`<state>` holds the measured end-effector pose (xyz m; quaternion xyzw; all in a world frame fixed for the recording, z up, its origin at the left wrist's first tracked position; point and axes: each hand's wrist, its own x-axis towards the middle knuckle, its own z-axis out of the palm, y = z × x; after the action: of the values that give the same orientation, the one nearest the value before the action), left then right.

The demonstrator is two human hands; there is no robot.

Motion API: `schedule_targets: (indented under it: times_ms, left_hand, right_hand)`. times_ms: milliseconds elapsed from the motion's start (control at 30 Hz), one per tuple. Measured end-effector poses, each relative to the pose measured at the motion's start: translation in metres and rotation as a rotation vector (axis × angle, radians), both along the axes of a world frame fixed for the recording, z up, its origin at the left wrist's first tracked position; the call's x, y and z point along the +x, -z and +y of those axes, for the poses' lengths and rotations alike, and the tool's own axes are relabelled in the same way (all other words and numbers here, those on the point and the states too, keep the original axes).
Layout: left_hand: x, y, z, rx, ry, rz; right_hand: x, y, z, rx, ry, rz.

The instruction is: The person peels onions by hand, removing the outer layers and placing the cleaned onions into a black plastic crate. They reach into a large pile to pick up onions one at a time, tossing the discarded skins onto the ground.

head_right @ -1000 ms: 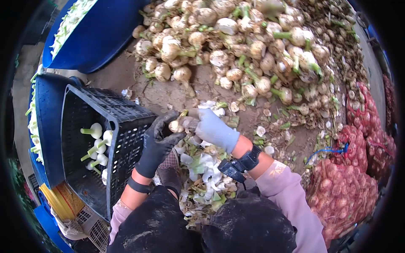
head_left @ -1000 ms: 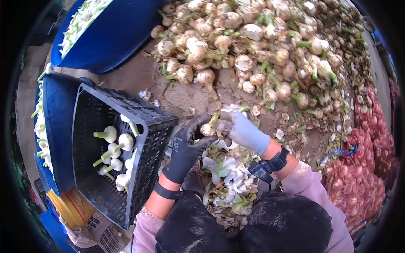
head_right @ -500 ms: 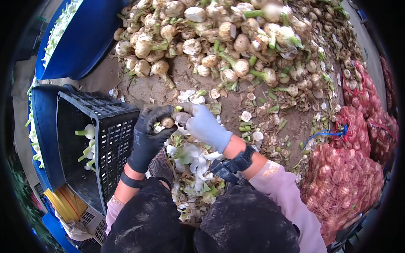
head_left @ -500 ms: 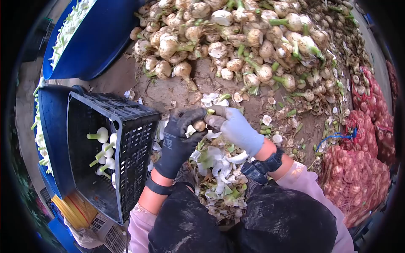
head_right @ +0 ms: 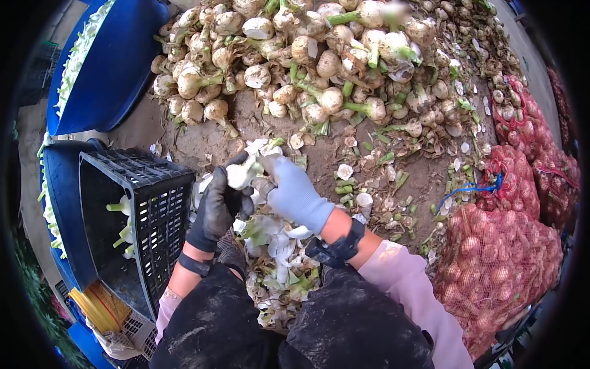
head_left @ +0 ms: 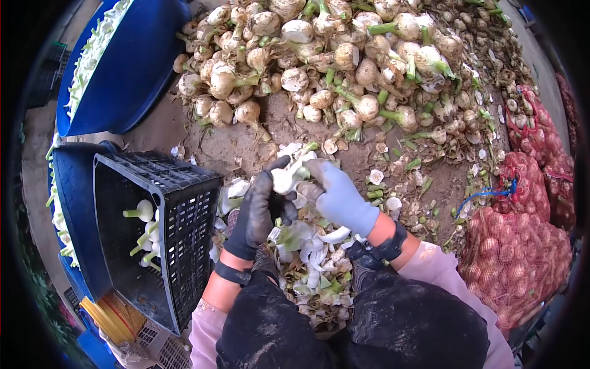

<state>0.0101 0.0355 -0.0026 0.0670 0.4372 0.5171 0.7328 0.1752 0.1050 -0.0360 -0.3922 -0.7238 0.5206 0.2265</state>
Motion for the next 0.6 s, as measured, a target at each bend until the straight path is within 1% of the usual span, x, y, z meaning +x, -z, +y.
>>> schedule_targets:
  times_ms: [33, 67, 100, 133, 167, 200, 267, 300, 333, 367, 400, 433, 500, 533, 567, 600]
  left_hand:
    - [0.004, -0.008, 0.002, 0.008, 0.01, 0.211]
    - [0.003, 0.003, -0.001, 0.01, 0.015, 0.211]
    - [0.0, 0.023, -0.005, 0.233, 0.152, 0.667]
    - [0.001, 0.024, -0.003, 0.46, 0.287, 1.119]
    - [-0.002, 0.02, -0.007, 0.315, 0.368, 1.024]
    - [-0.007, 0.016, -0.006, 0.318, 0.37, 1.021]
    - [-0.016, 0.012, -0.004, -0.064, 0.213, 0.265]
    - [-0.012, 0.03, -0.005, 0.178, -0.083, 0.275]
    - [-0.015, 0.034, 0.002, 0.163, -0.05, 0.459]
    - [-0.017, 0.035, 0.006, 0.223, -0.019, 0.591]
    - [-0.015, 0.026, 0.011, 0.279, 0.015, 0.724]
    - [-0.013, 0.016, 0.011, 0.272, 0.017, 0.727]
    - [-0.011, 0.001, 0.014, 0.408, 0.215, 1.013]
    - [-0.012, -0.002, 0.016, 0.409, 0.221, 1.015]
    - [-0.011, -0.003, 0.016, 0.457, 0.29, 1.084]
    - [-0.012, -0.004, 0.016, 0.504, 0.358, 1.152]
  right_hand:
    - [-0.01, 0.001, -0.001, -0.438, 0.098, 0.268]
    - [-0.008, -0.002, 0.001, -0.437, 0.103, 0.27]
    - [-0.004, -0.007, 0.006, -0.562, 0.016, 0.261]
    - [-0.002, -0.014, 0.009, -0.687, -0.073, 0.252]
    - [-0.002, -0.007, 0.006, -0.499, -0.059, 0.227]
    - [0.001, -0.009, 0.007, -0.498, -0.055, 0.226]
    - [0.004, -0.019, 0.01, -0.324, -0.128, -0.151]
    - [0.004, -0.026, 0.004, -0.744, -0.085, -0.071]
    - [0.004, -0.025, -0.002, -0.744, -0.088, -0.072]
    - [0.004, -0.022, -0.008, -0.662, -0.106, -0.022]
    - [0.002, -0.024, -0.01, -0.583, -0.123, 0.031]
    - [0.003, -0.028, -0.004, -0.718, -0.083, -0.009]
    - [0.002, -0.04, 0.01, -0.766, -0.084, -0.025]
    - [0.003, -0.042, 0.013, -0.808, -0.088, -0.048]
    - [0.008, -0.017, 0.003, -0.62, -0.167, -0.056]
    - [0.01, -0.014, 0.0, -0.625, -0.166, -0.055]
